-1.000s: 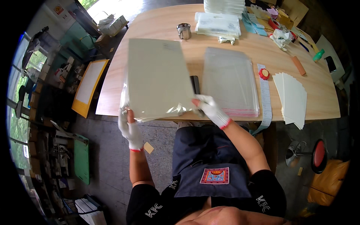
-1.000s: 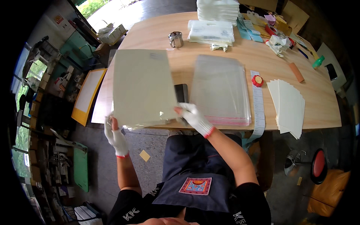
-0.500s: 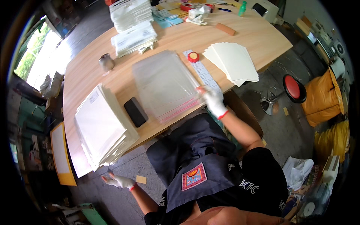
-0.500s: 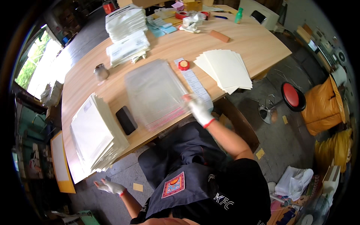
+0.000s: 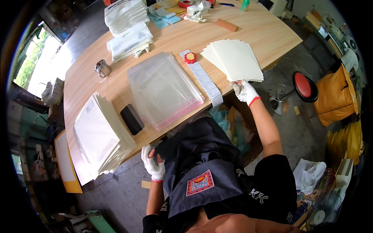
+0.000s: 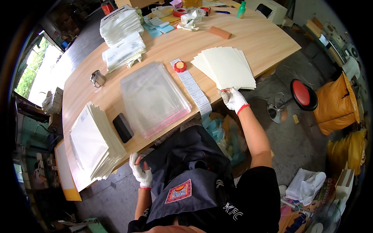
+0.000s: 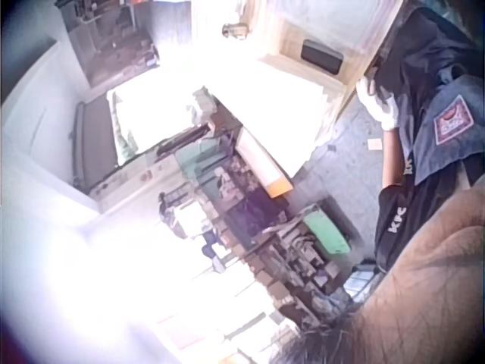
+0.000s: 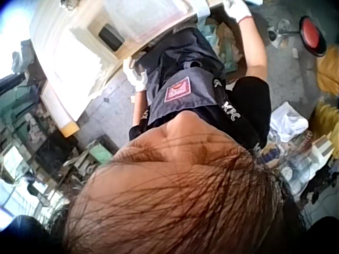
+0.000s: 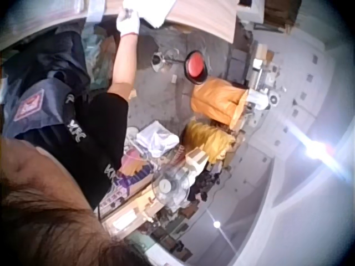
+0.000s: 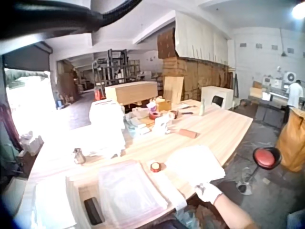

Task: The person repeatedly picks up a white sheet of paper and places it into a clear plastic sleeve. They smooth the sleeve with their gloved hands to remove air bubbles and then place the packaged item onto a growing stack on the table. The process is repeated continuously with multiple sheets.

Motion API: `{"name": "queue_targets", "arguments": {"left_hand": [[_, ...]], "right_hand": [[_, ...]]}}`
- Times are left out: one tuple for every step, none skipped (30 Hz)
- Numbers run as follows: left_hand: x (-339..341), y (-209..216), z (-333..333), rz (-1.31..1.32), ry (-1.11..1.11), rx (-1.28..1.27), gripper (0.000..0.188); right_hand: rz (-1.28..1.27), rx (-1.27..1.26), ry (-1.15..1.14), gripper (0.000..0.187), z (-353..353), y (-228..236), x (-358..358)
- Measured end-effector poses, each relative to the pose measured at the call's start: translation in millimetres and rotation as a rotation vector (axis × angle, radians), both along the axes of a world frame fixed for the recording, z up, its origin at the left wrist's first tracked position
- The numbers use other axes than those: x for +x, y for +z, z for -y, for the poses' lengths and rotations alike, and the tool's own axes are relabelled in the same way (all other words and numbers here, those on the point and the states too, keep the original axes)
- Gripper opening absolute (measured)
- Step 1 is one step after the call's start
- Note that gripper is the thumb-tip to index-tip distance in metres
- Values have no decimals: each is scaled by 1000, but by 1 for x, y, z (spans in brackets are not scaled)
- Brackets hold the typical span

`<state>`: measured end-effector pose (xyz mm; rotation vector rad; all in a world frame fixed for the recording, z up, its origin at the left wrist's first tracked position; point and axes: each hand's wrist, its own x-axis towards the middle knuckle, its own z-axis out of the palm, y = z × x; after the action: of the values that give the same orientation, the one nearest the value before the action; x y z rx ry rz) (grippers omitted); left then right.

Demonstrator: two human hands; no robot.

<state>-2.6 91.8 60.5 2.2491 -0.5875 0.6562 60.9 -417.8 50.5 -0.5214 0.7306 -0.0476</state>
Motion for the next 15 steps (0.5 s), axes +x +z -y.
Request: {"name": "queue_targets", "arguments": {"left_hand": [[6,6,5,-2,-32,11,35],[14,12,10,18,-39,45,35],[23,18,16,36,-47,81,34],[32,25,23,53,-55,117,34],[41,37,32,39,-47,144,40],[55,37,37,29,-66,178,40],[70,37,41,20,-83,212,41],[85,41,49,0,-83,343,40],[99,44,54,-28,-70,481,41],[112,41,58,-67,-66,562,41],[128,36,72,-86,-91,628,42],[142,23,89,-74,-126,585,40],[145,21,89,-81,-128,635,39],[149,21,88,-89,-134,676,38],[155,26,94,-144,-148,649,37]], "right_hand": [[61,8,29,23,7,-8,-2],[125,15,61,24,12,-13,1],[82,2,-37,23,13,-12,4],[37,-11,-135,23,16,-12,7],[-11,-21,-228,22,15,-8,11],[59,-115,-447,22,9,7,6],[134,-138,-339,25,50,-23,5],[159,-218,-481,24,68,-31,9],[139,-391,-524,22,76,-28,13],[169,-348,-438,19,85,-25,14],[108,-447,-420,14,120,-35,10],[46,-549,-406,8,147,-44,7],[65,-582,-401,8,126,-35,17],[87,-622,-398,7,106,-13,22],[125,-635,-427,6,109,-2,17]]}}
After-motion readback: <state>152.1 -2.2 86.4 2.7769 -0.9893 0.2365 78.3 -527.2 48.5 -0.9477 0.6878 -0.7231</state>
